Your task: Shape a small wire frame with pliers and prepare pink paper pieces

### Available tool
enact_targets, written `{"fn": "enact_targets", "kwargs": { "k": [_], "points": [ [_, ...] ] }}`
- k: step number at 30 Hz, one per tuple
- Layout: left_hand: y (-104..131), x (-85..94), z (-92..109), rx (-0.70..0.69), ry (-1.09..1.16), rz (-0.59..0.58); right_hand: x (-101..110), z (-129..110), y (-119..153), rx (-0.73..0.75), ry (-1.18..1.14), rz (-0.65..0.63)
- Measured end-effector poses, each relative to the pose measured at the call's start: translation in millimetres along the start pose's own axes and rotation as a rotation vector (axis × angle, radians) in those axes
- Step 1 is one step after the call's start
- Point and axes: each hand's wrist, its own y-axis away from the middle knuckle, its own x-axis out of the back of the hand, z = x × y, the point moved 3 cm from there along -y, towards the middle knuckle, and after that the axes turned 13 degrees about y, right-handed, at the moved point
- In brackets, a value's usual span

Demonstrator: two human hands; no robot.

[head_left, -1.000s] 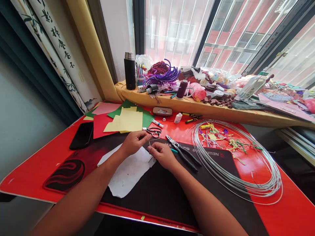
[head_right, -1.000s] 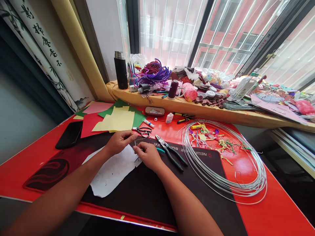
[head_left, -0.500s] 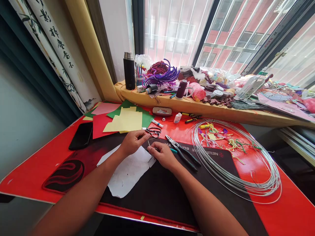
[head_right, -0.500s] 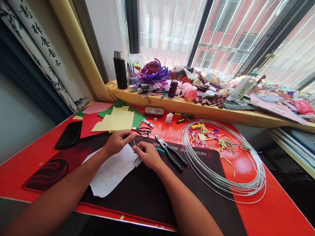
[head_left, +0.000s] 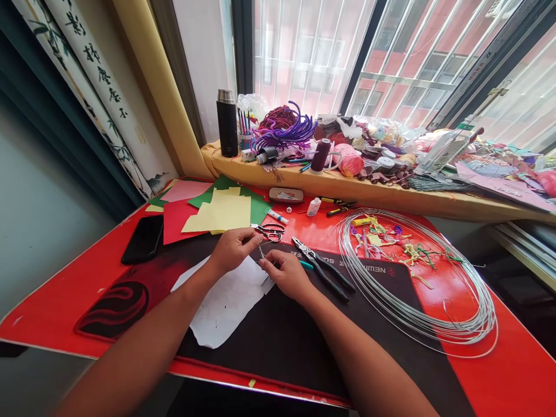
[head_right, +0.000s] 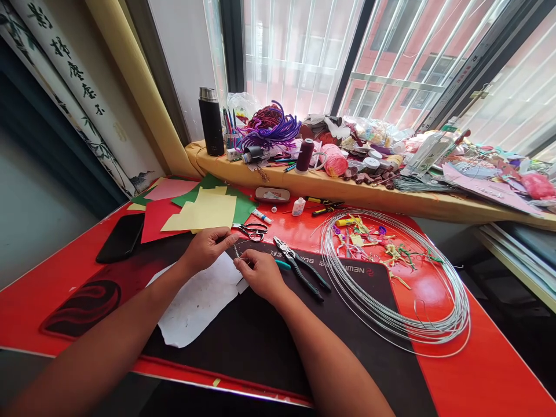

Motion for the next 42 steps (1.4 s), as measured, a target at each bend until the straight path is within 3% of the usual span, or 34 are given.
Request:
{"fn": "enact_targets", "kwargs": {
  "k": [10,31,38,42],
  "points": [
    [-0.6,-1.9,-1.1,0.086,-0.057,0.008,-1.4,-4.5,0.6,0.0,0.164,0.037],
    [-1.6,-5.3,-10.3,0.175,-0.227,0.107,-3.3,-6.3,-1.7,-0.025,0.233,0.044],
    [-1.7,-4.8,-7.6,0.164,-0.094,0.091,-2.4,-0.7,-2.7,-0.031,0.106,0.055],
    [-5.4,3.3,-12.9,0.236,0.226,0.075,-2.6,2.6,-2.9,-0.067,-0.005,0.05]
  ]
}}
